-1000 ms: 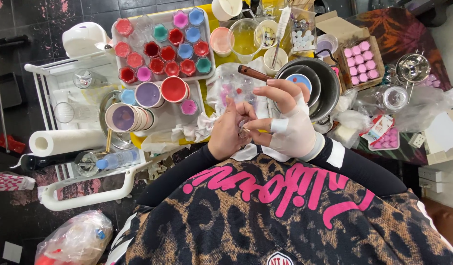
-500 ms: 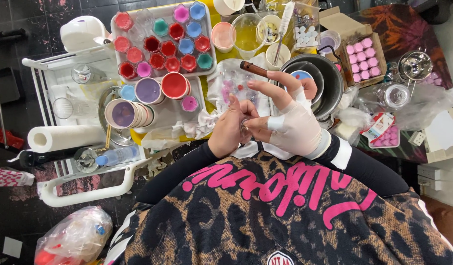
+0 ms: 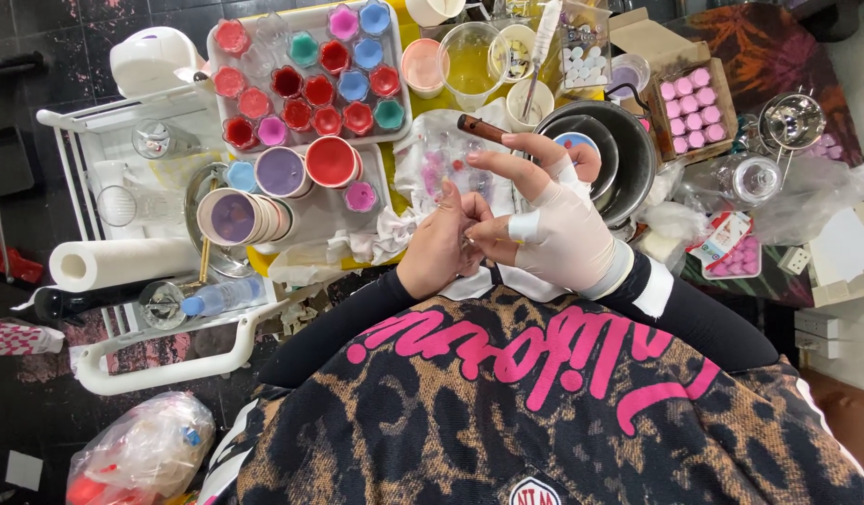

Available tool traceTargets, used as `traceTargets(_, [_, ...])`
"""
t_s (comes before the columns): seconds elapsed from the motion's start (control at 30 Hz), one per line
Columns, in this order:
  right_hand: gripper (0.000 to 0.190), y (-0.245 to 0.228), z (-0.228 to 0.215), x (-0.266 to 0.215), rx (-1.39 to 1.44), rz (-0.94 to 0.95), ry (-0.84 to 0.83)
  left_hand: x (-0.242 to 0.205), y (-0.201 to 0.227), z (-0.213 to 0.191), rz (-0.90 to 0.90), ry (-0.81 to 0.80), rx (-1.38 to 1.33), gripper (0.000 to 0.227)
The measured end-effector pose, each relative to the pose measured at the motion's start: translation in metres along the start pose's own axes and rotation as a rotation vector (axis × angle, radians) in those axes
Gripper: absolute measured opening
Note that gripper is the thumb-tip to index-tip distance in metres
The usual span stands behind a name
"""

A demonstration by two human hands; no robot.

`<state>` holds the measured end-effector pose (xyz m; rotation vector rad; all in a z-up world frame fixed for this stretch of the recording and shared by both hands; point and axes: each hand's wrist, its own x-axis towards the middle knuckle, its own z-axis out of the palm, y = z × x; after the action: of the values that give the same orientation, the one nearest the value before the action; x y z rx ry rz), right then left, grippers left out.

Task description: Preparing and arranging small colored wax shapes for candle decoration.

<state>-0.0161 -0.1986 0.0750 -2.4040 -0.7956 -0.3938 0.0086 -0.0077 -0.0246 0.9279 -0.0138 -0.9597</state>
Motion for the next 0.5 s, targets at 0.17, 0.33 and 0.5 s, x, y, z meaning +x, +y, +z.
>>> traceTargets(0.17, [0.02,-0.003,-0.002,0.001,-0.003,-0.001,-0.003,-0.002,0.001,0.001,-0.01,-0.002,0.013,0.074])
traceTargets(0.33, [0.02,-0.006,-0.002,-0.001,0.026,0.009,-0.019,-0.003,-0.004,0.0,-0.014,-0.005,-0.017,0.074])
traceTargets(0.5, [0.017,-0.009,-0.002,-0.001,-0.029,-0.02,-0.025,-0.005,-0.009,-0.001,0.01,-0.017,-0.015,0.073])
